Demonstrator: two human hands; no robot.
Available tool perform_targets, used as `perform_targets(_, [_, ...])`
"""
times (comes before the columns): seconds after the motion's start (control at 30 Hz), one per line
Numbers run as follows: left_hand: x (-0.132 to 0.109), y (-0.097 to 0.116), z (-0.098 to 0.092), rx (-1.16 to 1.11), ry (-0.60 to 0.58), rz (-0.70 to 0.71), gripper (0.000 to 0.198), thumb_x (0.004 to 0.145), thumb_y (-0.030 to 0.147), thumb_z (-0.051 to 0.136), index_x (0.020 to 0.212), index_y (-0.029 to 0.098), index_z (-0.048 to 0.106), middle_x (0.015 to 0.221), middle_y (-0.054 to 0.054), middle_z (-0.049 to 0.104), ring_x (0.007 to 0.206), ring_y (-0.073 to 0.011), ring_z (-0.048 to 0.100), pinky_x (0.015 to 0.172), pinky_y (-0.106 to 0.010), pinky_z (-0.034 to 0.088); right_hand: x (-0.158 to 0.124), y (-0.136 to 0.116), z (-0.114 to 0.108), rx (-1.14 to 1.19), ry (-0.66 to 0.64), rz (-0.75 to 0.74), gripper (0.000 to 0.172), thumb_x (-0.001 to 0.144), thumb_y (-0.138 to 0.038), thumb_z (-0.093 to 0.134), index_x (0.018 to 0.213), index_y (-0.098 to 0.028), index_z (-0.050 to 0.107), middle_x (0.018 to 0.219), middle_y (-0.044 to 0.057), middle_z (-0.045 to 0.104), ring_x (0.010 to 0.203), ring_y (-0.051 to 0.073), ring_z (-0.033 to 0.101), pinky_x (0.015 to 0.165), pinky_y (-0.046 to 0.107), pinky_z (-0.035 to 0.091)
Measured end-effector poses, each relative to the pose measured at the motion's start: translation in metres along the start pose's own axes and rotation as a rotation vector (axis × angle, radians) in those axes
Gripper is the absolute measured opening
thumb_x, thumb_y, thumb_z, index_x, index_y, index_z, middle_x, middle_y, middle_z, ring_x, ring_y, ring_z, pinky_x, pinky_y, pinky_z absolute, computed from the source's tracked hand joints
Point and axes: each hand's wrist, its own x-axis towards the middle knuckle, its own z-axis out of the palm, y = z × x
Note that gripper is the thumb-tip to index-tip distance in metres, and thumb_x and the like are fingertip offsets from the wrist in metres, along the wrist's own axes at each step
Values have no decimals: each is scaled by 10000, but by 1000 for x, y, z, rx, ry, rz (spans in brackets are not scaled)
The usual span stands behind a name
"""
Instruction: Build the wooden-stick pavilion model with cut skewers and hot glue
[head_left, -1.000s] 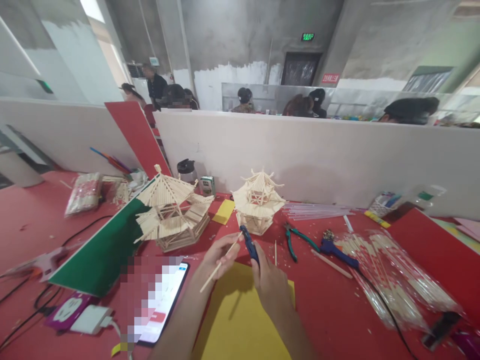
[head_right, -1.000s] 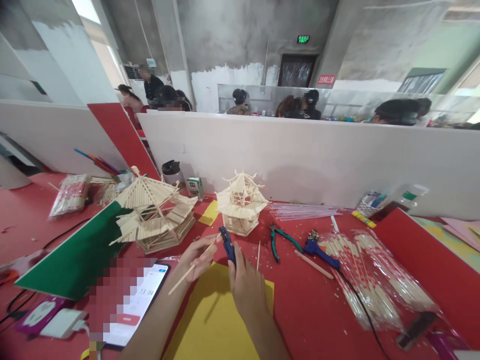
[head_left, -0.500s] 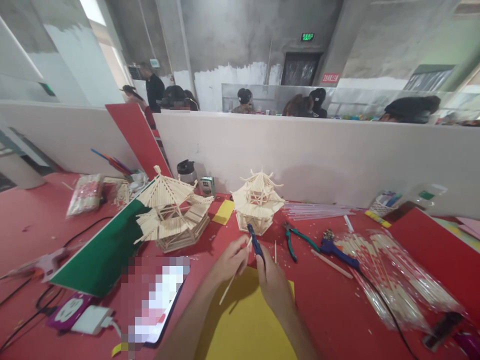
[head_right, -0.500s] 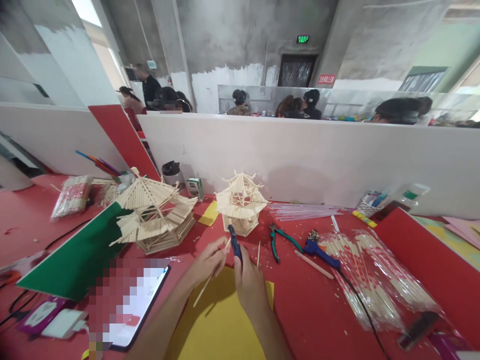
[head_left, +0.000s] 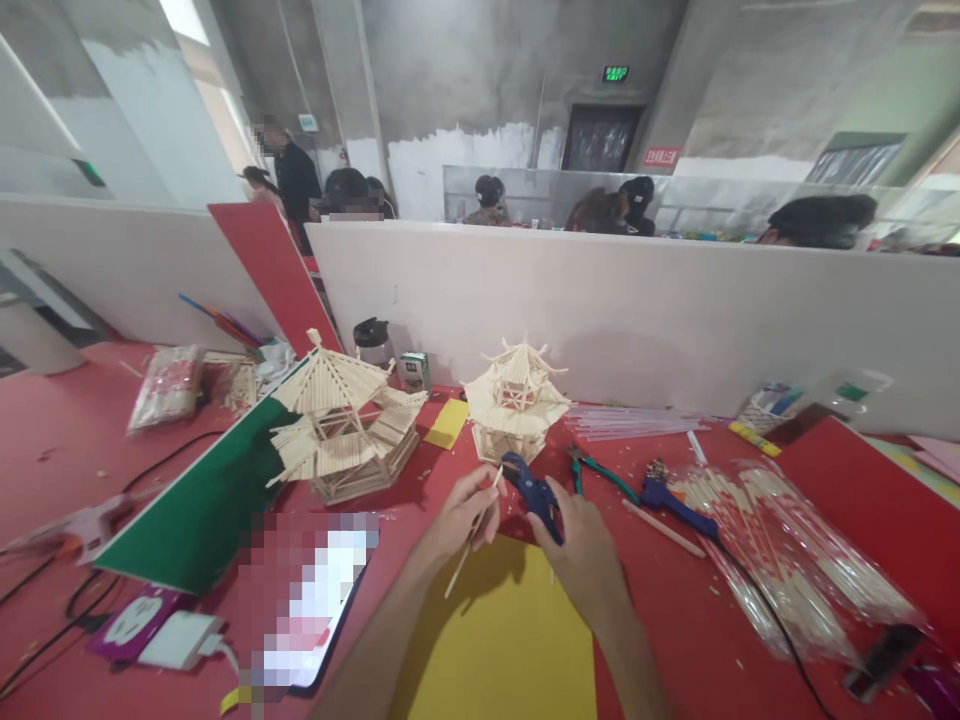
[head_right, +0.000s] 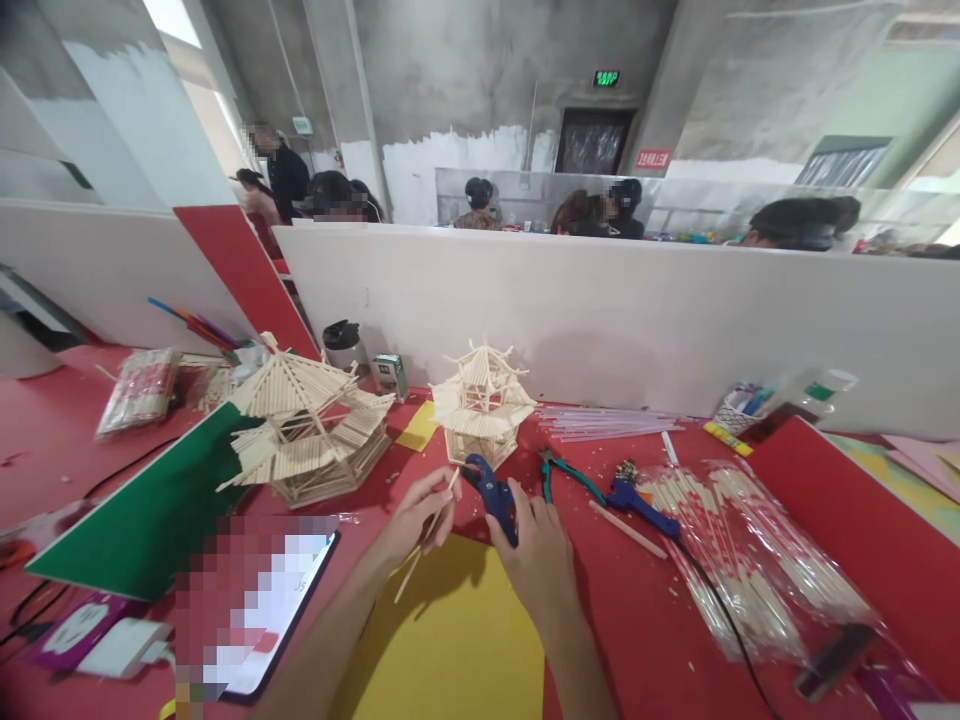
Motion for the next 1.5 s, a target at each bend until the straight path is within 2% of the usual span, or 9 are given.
perform_targets(0.27, [3,-4,-3,-7,-10,29,239,918,411,504,871,177,510,505,41,581,330,-53,390,352,-154,239,5,29,3,-264,16,76,438,788,-394,628,1150,-154,576,1018,144,625,995,327,558,879,430,390])
perform_targets(0.43, [4,-8,0,49,-75,-1,321,915,468,499,851,158,551,546,14,600,361,-61,411,373,-171,252,3,23,5,-223,21,49,496,737,-385,683,1178,-171,608,1100,173,602,1051,370,533,908,496,367])
perform_targets(0.57, [1,-9,9,120,-158,-7,397,917,507,483,832,138,603,566,2,581,413,-66,412,424,-188,282,5,4,-2,156,82,21,394,836,-387,598,1187,-208,618,1131,140,611,1103,336,533,974,513,354])
perform_targets(0.73, [-6,-6,14,155,-258,16,416,905,514,507,793,130,619,575,6,532,483,-83,421,486,-209,307,7,-16,-13,979,-114,82,295,903,-457,555,971,-182,637,894,78,670,849,220,629,790,330,493])
perform_targets(0.9, [-8,-3,9,214,-275,13,436,895,536,514,846,123,643,586,11,507,496,-83,396,491,-210,276,6,-17,-9,1283,-189,230,323,817,-501,674,848,-185,613,766,32,653,703,168,612,684,282,496])
perform_targets(1.03, [-7,-2,9,236,-292,-8,456,879,567,522,840,126,631,590,13,498,495,-81,388,492,-208,274,7,-13,-7,1295,-245,243,375,801,-548,671,815,-185,576,738,34,636,680,175,606,679,304,508])
perform_targets(1.2, [-8,-4,11,201,-301,-19,449,895,557,500,846,128,627,583,20,491,481,-79,392,484,-206,280,5,-17,-13,1186,-286,107,337,901,-545,528,864,-210,509,751,13,591,684,170,588,675,290,486])
perform_targets(1.3, [-8,-7,14,202,-293,-10,443,902,553,490,848,132,618,583,20,502,478,-79,407,478,-205,292,4,-20,-12,1092,-241,43,316,952,-523,427,862,-223,466,742,-1,546,683,168,561,664,280,461])
perform_targets(1.5, [-2,-13,22,207,-204,45,415,898,554,500,826,147,545,588,28,520,453,-78,460,464,-188,352,1,-21,10,929,-45,66,288,973,-471,393,841,-223,454,736,-19,485,664,146,487,635,254,427])
